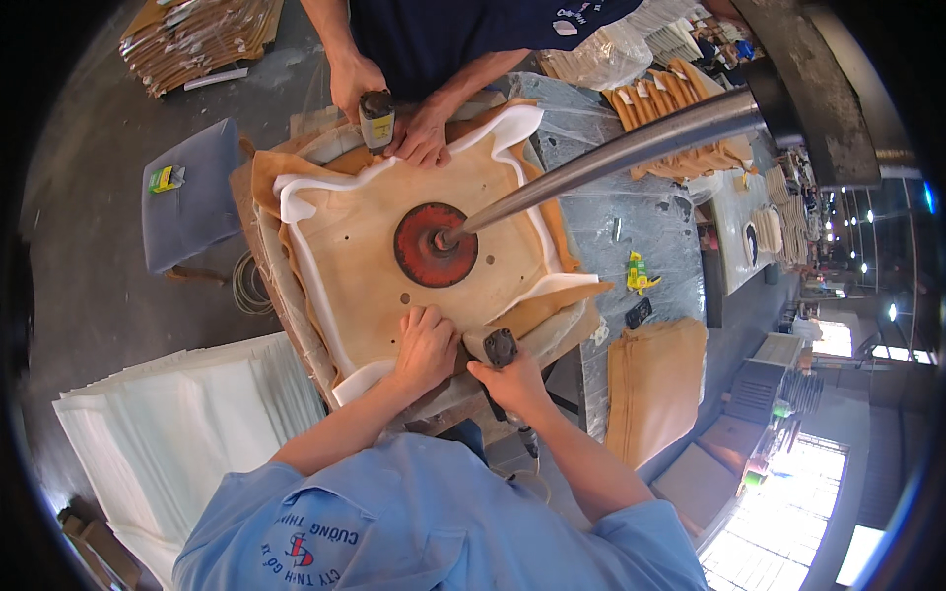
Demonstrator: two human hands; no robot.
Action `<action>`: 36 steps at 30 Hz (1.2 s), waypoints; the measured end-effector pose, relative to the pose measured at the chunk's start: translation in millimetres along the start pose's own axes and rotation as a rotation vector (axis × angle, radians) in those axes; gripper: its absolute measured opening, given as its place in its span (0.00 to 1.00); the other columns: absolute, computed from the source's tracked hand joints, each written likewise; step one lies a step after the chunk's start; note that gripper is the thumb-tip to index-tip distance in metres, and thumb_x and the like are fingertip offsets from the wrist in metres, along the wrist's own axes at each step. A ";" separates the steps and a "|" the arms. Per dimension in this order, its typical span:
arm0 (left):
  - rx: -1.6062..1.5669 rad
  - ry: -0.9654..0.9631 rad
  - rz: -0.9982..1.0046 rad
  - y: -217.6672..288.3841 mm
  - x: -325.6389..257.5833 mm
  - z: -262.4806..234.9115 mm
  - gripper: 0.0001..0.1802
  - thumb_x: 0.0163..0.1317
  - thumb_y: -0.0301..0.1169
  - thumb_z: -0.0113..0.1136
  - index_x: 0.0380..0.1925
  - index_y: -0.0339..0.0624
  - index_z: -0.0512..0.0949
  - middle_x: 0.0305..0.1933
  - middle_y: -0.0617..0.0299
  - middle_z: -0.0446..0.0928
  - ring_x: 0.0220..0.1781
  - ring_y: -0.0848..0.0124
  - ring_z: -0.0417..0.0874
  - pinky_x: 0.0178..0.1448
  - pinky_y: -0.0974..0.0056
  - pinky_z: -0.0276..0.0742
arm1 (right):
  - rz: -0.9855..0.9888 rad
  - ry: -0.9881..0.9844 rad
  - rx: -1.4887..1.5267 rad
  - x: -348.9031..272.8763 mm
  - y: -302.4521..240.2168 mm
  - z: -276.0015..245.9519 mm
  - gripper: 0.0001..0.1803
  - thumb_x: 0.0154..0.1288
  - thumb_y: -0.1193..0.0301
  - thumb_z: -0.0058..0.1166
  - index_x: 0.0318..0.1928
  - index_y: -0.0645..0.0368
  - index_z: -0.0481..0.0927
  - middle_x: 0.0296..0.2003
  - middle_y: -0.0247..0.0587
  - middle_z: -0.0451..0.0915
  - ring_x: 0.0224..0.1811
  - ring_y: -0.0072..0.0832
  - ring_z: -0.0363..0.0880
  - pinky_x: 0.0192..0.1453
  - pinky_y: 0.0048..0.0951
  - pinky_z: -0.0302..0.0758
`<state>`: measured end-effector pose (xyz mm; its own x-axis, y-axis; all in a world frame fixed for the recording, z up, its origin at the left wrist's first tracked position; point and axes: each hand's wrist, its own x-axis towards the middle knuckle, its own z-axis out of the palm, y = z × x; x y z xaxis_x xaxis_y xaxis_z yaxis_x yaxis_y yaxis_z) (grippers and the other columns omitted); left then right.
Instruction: The person places a white fabric sheet over a wooden chair base, then uses a staple gun to secure the fabric to the underside of the chair. The person repeats this process with a second chair base.
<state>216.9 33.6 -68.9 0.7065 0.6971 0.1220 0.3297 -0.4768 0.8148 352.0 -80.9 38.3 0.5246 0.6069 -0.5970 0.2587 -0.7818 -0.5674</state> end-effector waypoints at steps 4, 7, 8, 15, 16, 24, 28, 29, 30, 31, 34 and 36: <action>0.023 -0.012 0.037 -4.2 4.4 -1.1 0.05 0.62 0.28 0.71 0.37 0.44 0.86 0.49 0.55 0.77 0.59 0.49 0.74 0.63 0.45 0.69 | 0.071 -0.037 0.074 -3.9 -10.6 -5.1 0.17 0.68 0.65 0.76 0.47 0.64 0.86 0.28 0.36 0.86 0.23 0.22 0.82 0.30 0.32 0.79; 0.002 -0.028 0.093 -9.5 7.0 -3.1 0.05 0.62 0.28 0.71 0.37 0.44 0.86 0.48 0.55 0.77 0.59 0.50 0.74 0.63 0.46 0.69 | 0.080 -0.046 0.164 -13.7 -9.0 -7.0 0.16 0.68 0.65 0.76 0.45 0.65 0.87 0.27 0.36 0.85 0.23 0.22 0.82 0.29 0.32 0.79; 0.002 -0.056 0.107 -9.5 9.2 -5.5 0.04 0.62 0.28 0.70 0.37 0.44 0.86 0.48 0.56 0.77 0.59 0.50 0.75 0.63 0.46 0.69 | 0.091 -0.055 0.168 -16.3 -9.1 -7.0 0.16 0.68 0.65 0.76 0.45 0.65 0.87 0.27 0.36 0.85 0.23 0.22 0.82 0.29 0.32 0.79; -0.003 -0.206 0.155 -16.0 21.1 -12.6 0.03 0.63 0.28 0.69 0.37 0.46 0.86 0.49 0.57 0.77 0.59 0.52 0.76 0.63 0.46 0.70 | 0.141 -0.073 0.097 -16.7 -10.2 1.7 0.17 0.68 0.63 0.76 0.44 0.65 0.87 0.27 0.38 0.87 0.25 0.22 0.86 0.31 0.32 0.81; -0.010 -0.221 0.156 -16.8 22.3 -13.4 0.03 0.63 0.29 0.69 0.36 0.46 0.86 0.49 0.57 0.78 0.59 0.52 0.76 0.63 0.46 0.70 | 0.095 -0.040 0.080 -14.4 -8.9 4.4 0.17 0.68 0.63 0.76 0.44 0.65 0.87 0.27 0.38 0.87 0.25 0.22 0.86 0.31 0.32 0.81; -0.010 -0.368 0.047 -32.4 28.5 -38.9 0.06 0.63 0.32 0.69 0.39 0.48 0.90 0.51 0.56 0.80 0.64 0.50 0.76 0.67 0.45 0.73 | 0.101 -0.014 0.162 -12.8 -9.9 9.0 0.18 0.68 0.63 0.77 0.47 0.66 0.88 0.26 0.36 0.86 0.22 0.23 0.84 0.29 0.32 0.79; 0.145 -0.277 0.045 -16.6 6.2 -47.2 0.07 0.61 0.34 0.74 0.38 0.48 0.90 0.52 0.56 0.80 0.64 0.50 0.76 0.68 0.44 0.73 | 0.093 -0.036 0.156 -21.1 -8.1 9.9 0.17 0.68 0.64 0.76 0.45 0.66 0.88 0.25 0.36 0.86 0.22 0.22 0.83 0.28 0.32 0.78; 0.128 -0.251 0.042 -15.9 3.5 -46.5 0.08 0.60 0.34 0.75 0.38 0.48 0.90 0.52 0.56 0.80 0.64 0.50 0.76 0.68 0.44 0.72 | 0.081 -0.038 0.137 -23.2 -10.6 9.6 0.17 0.68 0.64 0.76 0.44 0.66 0.88 0.25 0.36 0.85 0.22 0.22 0.83 0.28 0.32 0.78; 0.111 -0.225 0.039 -15.6 1.6 -45.7 0.08 0.59 0.35 0.75 0.38 0.48 0.90 0.52 0.57 0.80 0.64 0.50 0.76 0.68 0.44 0.72 | 0.069 -0.040 0.120 -24.7 -14.1 9.8 0.16 0.69 0.64 0.76 0.44 0.66 0.88 0.24 0.36 0.85 0.22 0.22 0.83 0.28 0.32 0.78; 0.094 -0.201 0.036 -16.1 0.8 -44.9 0.09 0.59 0.35 0.76 0.38 0.48 0.90 0.52 0.57 0.79 0.64 0.50 0.75 0.68 0.44 0.72 | 0.038 -0.044 0.113 -23.2 -14.0 12.1 0.17 0.69 0.64 0.76 0.44 0.66 0.88 0.24 0.37 0.86 0.22 0.24 0.83 0.29 0.33 0.79; 0.097 -0.195 0.045 -15.4 0.7 -43.8 0.08 0.59 0.35 0.76 0.37 0.49 0.89 0.52 0.57 0.79 0.66 0.50 0.75 0.69 0.46 0.71 | -0.004 -0.055 0.061 -19.2 -7.3 15.9 0.18 0.69 0.62 0.75 0.45 0.66 0.88 0.24 0.40 0.86 0.21 0.28 0.84 0.31 0.36 0.81; 0.096 -0.223 0.030 -19.4 2.3 -44.7 0.09 0.60 0.35 0.75 0.39 0.49 0.89 0.52 0.57 0.79 0.67 0.49 0.76 0.69 0.45 0.72 | -0.005 -0.070 -0.014 -12.6 -11.2 14.9 0.20 0.69 0.61 0.75 0.46 0.67 0.88 0.24 0.42 0.87 0.21 0.33 0.85 0.33 0.40 0.82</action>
<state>184.1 68.4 -59.1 0.8338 0.5519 0.0087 0.3573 -0.5517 0.7537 330.3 -77.6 43.7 0.4653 0.6186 -0.6331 0.2727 -0.7806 -0.5623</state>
